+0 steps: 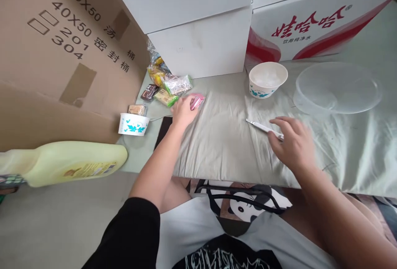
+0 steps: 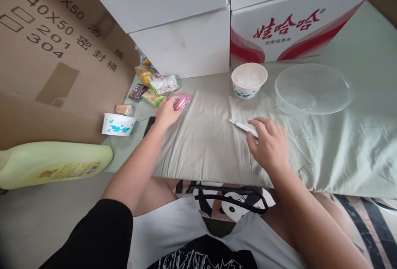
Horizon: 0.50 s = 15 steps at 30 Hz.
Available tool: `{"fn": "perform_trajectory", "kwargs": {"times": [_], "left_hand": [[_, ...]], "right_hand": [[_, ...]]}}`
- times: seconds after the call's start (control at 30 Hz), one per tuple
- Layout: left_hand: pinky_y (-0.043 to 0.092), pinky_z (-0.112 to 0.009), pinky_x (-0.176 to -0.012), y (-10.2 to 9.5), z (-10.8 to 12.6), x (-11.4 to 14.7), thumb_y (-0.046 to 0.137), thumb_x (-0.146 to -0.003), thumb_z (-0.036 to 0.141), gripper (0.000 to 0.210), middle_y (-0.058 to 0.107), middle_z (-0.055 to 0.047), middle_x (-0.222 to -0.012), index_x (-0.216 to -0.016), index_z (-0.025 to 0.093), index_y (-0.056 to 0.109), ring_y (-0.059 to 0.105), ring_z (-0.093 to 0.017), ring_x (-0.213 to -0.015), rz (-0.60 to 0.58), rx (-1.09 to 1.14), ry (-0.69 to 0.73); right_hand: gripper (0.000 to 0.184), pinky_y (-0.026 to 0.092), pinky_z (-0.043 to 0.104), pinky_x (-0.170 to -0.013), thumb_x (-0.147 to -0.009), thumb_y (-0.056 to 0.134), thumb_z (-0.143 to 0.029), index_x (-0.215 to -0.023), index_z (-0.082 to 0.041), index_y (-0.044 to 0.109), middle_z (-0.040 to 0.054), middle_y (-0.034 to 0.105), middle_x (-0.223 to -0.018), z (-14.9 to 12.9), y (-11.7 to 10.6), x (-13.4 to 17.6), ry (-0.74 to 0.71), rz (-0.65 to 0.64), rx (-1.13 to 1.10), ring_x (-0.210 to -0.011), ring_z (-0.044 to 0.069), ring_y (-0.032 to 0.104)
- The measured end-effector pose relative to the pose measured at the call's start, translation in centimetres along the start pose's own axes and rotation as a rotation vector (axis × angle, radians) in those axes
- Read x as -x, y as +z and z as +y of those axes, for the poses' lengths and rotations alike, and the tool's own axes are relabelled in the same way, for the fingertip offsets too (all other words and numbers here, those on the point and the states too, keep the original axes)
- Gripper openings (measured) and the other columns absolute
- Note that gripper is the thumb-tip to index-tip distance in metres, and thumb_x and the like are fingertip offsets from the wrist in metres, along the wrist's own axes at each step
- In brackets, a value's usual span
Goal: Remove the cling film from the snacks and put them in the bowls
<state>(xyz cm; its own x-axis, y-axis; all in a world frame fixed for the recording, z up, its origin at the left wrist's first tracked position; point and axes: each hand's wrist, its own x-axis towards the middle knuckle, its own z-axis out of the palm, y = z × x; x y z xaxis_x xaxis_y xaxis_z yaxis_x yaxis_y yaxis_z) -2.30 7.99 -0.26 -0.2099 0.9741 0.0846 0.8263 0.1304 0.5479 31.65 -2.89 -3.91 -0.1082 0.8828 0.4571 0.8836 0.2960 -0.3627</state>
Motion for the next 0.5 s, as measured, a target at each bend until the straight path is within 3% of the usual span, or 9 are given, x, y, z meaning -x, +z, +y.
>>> {"fn": "perform_trajectory", "kwargs": {"times": [0.1,0.17,0.23,0.33,0.4,0.5], "left_hand": [[0.054,-0.039,-0.086,-1.3,0.2,2.2,0.074,-0.07,0.02,0.032,0.071,-0.007,-0.095,-0.102,0.021,0.072,0.066,-0.026,-0.094,-0.086,0.521,-0.158],[0.054,-0.032,-0.071,-1.4,0.5,4.4,0.072,-0.073,0.03,0.028,0.071,-0.006,-0.089,-0.098,0.02,0.071,0.066,-0.021,-0.08,-0.25,0.919,-0.319],[0.051,-0.029,-0.06,-0.8,1.0,6.8,0.075,-0.073,0.038,0.03,0.071,-0.007,-0.086,-0.095,0.019,0.073,0.065,-0.019,-0.072,-0.438,1.163,-0.449],[0.05,-0.027,-0.055,1.2,1.7,9.1,0.083,-0.069,0.041,0.037,0.073,-0.007,-0.085,-0.099,0.02,0.077,0.065,-0.018,-0.067,-0.633,1.253,-0.517],[0.052,-0.028,-0.058,2.5,2.1,9.3,0.085,-0.068,0.038,0.038,0.075,-0.007,-0.088,-0.102,0.02,0.078,0.068,-0.019,-0.071,-0.725,1.256,-0.523],[0.055,-0.03,-0.065,3.7,2.2,8.5,0.083,-0.072,0.042,0.037,0.077,-0.009,-0.094,-0.1,0.019,0.079,0.071,-0.021,-0.078,-0.785,1.261,-0.494]], "right_hand": [[0.038,0.052,0.054,-0.088,-0.095,0.054,-0.038,-0.127,-0.022,0.066,0.0163,0.07,-0.128,0.1,1.8,0.0,0.033,-0.203,0.025,-0.115,0.039,0.065],[0.031,0.051,0.053,-0.087,-0.095,0.052,-0.038,-0.114,-0.023,0.071,0.0146,0.072,-0.119,0.5,2.4,-0.2,0.073,-0.263,0.011,-0.113,0.039,0.064],[0.024,0.05,0.05,-0.085,-0.094,0.052,-0.036,-0.101,-0.024,0.07,0.0133,0.073,-0.109,0.4,2.3,-0.5,0.134,-0.233,-0.077,-0.106,0.035,0.065],[0.019,0.048,0.041,-0.073,-0.093,0.05,-0.037,-0.099,-0.024,0.063,0.0071,0.067,-0.084,-1.0,1.8,-1.3,0.319,-0.185,-0.393,-0.08,0.025,0.063],[0.02,0.044,0.035,-0.063,-0.095,0.047,-0.042,-0.1,-0.025,0.056,0.0,0.057,-0.07,-2.7,1.8,-2.0,0.449,-0.236,-0.68,-0.064,0.02,0.056],[0.031,0.04,0.032,-0.058,-0.085,0.063,-0.052,-0.096,-0.025,0.051,-0.0037,0.052,-0.069,-4.7,2.5,-3.0,0.447,-0.37,-0.859,-0.061,0.017,0.05]]}}
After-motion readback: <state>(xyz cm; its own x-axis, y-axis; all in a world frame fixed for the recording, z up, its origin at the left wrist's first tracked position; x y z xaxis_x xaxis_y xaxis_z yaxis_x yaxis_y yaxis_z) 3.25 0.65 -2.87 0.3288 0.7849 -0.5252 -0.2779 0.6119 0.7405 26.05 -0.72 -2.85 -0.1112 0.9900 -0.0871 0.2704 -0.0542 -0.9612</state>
